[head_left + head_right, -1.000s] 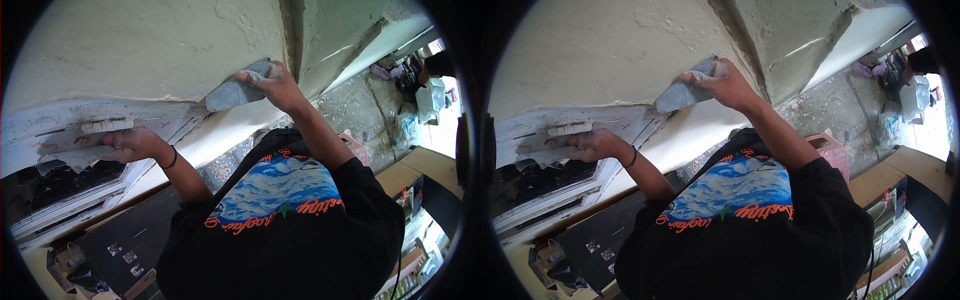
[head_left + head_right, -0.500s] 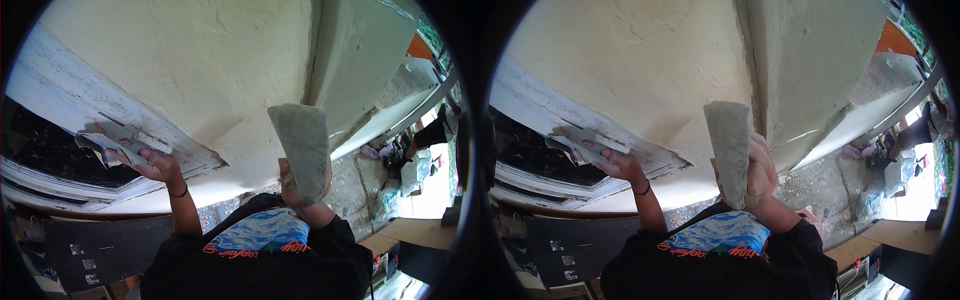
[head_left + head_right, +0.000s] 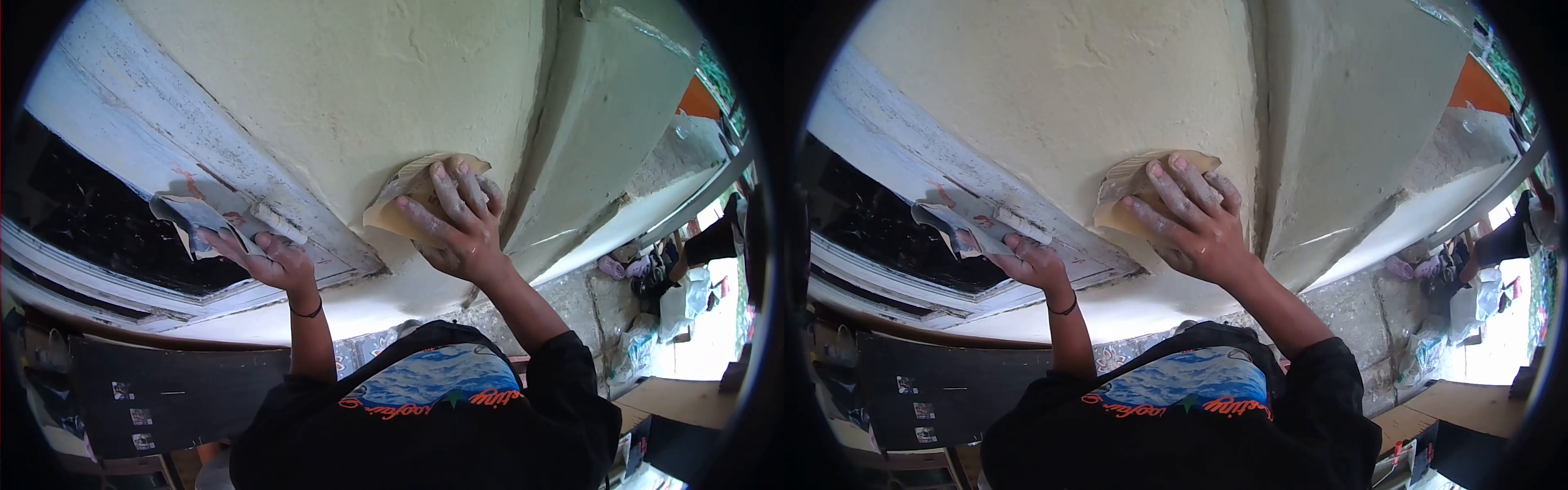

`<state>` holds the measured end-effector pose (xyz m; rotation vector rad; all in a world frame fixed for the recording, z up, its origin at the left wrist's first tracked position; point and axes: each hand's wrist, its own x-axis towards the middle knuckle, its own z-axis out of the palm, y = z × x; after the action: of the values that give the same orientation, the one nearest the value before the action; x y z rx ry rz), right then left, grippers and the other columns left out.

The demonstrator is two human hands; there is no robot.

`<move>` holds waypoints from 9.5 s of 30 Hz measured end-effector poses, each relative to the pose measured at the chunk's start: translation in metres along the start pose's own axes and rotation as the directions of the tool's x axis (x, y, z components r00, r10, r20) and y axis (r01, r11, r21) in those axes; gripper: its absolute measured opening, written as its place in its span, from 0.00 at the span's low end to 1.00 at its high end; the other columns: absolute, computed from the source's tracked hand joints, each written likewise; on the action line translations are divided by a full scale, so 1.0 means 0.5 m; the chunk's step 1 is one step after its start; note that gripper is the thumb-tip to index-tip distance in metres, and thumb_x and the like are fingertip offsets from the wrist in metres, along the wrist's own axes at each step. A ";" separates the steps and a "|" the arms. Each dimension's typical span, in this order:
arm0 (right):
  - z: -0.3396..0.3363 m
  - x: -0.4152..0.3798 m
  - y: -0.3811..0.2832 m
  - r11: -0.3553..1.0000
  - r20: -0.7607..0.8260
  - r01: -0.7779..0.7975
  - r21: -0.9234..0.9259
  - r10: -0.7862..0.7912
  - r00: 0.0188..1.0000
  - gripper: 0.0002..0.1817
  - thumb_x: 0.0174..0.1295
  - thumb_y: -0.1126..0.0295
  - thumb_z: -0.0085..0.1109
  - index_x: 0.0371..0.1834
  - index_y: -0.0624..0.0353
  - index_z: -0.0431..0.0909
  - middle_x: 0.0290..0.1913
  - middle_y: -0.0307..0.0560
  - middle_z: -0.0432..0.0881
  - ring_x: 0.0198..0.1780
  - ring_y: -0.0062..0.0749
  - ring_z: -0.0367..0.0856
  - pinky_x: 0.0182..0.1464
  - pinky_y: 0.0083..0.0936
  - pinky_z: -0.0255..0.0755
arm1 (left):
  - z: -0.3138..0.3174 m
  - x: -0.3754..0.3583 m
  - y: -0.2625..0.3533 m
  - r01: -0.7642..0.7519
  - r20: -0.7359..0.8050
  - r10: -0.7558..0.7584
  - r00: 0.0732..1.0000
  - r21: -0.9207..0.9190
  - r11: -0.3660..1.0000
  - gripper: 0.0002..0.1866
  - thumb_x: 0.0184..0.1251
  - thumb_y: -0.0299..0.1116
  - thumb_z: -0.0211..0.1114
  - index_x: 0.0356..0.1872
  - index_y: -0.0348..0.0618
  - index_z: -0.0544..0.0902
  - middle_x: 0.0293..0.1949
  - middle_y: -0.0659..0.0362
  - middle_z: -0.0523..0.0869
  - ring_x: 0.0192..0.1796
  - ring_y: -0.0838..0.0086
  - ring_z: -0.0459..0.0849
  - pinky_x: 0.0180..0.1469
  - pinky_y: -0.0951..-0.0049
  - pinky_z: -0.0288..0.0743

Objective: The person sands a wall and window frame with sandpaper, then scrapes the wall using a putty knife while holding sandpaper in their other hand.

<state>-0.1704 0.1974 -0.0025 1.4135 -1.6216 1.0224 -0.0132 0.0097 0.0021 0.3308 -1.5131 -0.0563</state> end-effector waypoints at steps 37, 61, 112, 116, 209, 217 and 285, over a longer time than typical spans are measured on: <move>0.128 -0.041 -0.069 0.983 -0.221 -0.182 0.024 0.183 0.958 0.19 0.54 0.72 0.47 0.49 0.62 0.75 0.58 0.57 0.71 0.65 0.49 0.60 0.68 0.49 0.29 | 0.000 -0.004 0.001 0.082 0.032 -0.081 0.996 -0.016 0.997 0.32 0.71 0.42 0.40 0.66 0.30 0.44 0.69 0.42 0.42 0.70 0.50 0.45 0.67 0.55 0.50; 0.069 0.091 -0.063 0.965 -0.337 -0.249 0.087 0.263 0.904 0.21 0.54 0.70 0.51 0.53 0.58 0.74 0.60 0.52 0.69 0.67 0.45 0.59 0.69 0.45 0.32 | -0.011 -0.017 -0.034 0.056 0.009 -0.056 0.998 0.026 0.998 0.30 0.70 0.32 0.45 0.66 0.30 0.46 0.65 0.40 0.54 0.64 0.60 0.62 0.62 0.68 0.60; 0.121 -0.133 -0.069 0.965 -0.087 -0.259 -0.029 0.256 0.963 0.28 0.44 0.72 0.59 0.51 0.73 0.69 0.62 0.71 0.60 0.68 0.63 0.48 0.67 0.56 0.32 | 0.009 -0.027 -0.008 0.225 -0.052 -0.251 0.966 -0.304 0.926 0.31 0.69 0.33 0.47 0.66 0.30 0.45 0.61 0.40 0.60 0.57 0.64 0.70 0.56 0.71 0.69; 0.104 -0.059 -0.088 0.933 -0.160 -0.349 0.085 0.358 0.920 0.24 0.50 0.67 0.56 0.51 0.66 0.72 0.63 0.59 0.63 0.68 0.53 0.55 0.68 0.51 0.33 | 0.008 -0.024 -0.007 0.210 -0.045 -0.225 0.973 -0.220 0.953 0.31 0.69 0.33 0.47 0.66 0.30 0.45 0.61 0.40 0.60 0.57 0.65 0.70 0.55 0.71 0.69; 0.082 -0.113 -0.080 0.937 -0.171 -0.350 0.013 0.347 0.922 0.23 0.42 0.64 0.63 0.46 0.54 0.79 0.43 0.42 0.68 0.48 0.36 0.63 0.51 0.35 0.52 | 0.013 -0.016 0.032 0.298 -0.045 -0.315 0.948 -0.218 0.929 0.30 0.69 0.33 0.46 0.65 0.29 0.46 0.58 0.39 0.63 0.52 0.68 0.73 0.49 0.75 0.72; 0.068 -0.066 -0.075 0.944 -0.211 -0.328 -0.031 0.315 0.925 0.24 0.40 0.64 0.60 0.45 0.59 0.79 0.37 0.39 0.68 0.44 0.33 0.67 0.49 0.35 0.53 | 0.014 -0.016 0.012 0.176 -0.066 -0.196 0.978 -0.234 0.956 0.32 0.69 0.36 0.48 0.65 0.29 0.46 0.60 0.39 0.61 0.56 0.64 0.71 0.52 0.71 0.71; 0.052 -0.050 -0.065 0.948 -0.192 -0.298 0.113 0.315 0.930 0.27 0.38 0.67 0.62 0.47 0.61 0.77 0.34 0.39 0.72 0.39 0.32 0.69 0.49 0.34 0.55 | 0.015 -0.021 0.029 0.274 -0.045 -0.289 0.956 -0.200 0.941 0.32 0.70 0.37 0.46 0.65 0.28 0.44 0.60 0.38 0.62 0.55 0.63 0.72 0.52 0.72 0.73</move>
<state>-0.1361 0.1813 -0.0326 1.0795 -1.6921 1.3821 -0.0237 0.0247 -0.0041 0.3881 -1.3657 -0.4112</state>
